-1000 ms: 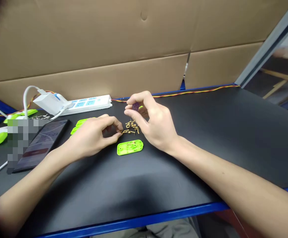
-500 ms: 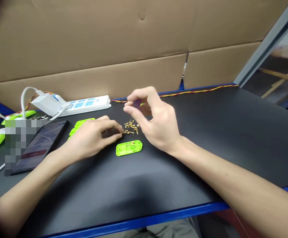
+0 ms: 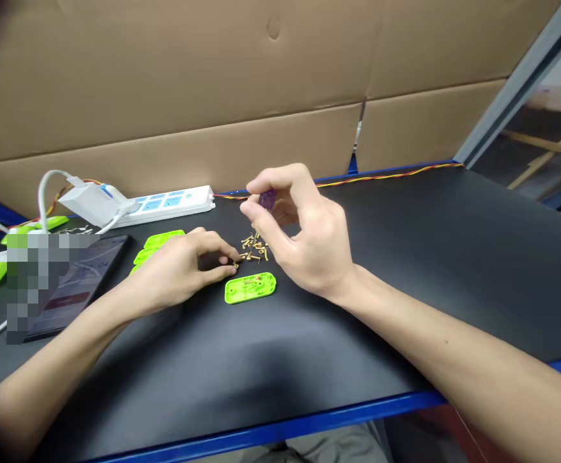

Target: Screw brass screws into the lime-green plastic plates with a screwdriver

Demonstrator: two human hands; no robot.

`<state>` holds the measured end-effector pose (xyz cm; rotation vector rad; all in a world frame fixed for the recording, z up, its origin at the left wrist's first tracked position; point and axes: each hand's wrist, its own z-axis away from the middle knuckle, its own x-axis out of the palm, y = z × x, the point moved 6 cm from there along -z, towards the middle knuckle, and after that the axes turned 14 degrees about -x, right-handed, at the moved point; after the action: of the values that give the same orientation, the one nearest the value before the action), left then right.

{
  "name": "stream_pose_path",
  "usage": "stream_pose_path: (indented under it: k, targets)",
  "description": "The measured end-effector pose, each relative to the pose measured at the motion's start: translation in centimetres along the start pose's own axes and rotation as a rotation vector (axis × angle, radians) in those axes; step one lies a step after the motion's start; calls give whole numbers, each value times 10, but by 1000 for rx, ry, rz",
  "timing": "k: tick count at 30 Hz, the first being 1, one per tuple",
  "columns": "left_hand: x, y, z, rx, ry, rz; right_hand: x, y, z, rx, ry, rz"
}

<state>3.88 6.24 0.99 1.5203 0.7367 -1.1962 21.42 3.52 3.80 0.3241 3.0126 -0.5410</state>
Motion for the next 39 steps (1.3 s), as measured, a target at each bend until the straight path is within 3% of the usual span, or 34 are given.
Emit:
stream_pose_path:
  k: [16,28,39]
  targets:
    - [3,13,5,244,6,-176,1,-4,0,-11,-9,-28]
    - [-4,17,6,126,72,-113,2,-4,0,-3,-15,-6]
    - [-6,16,7,135,111,-49,2,-5,-1,-8,-18,-1]
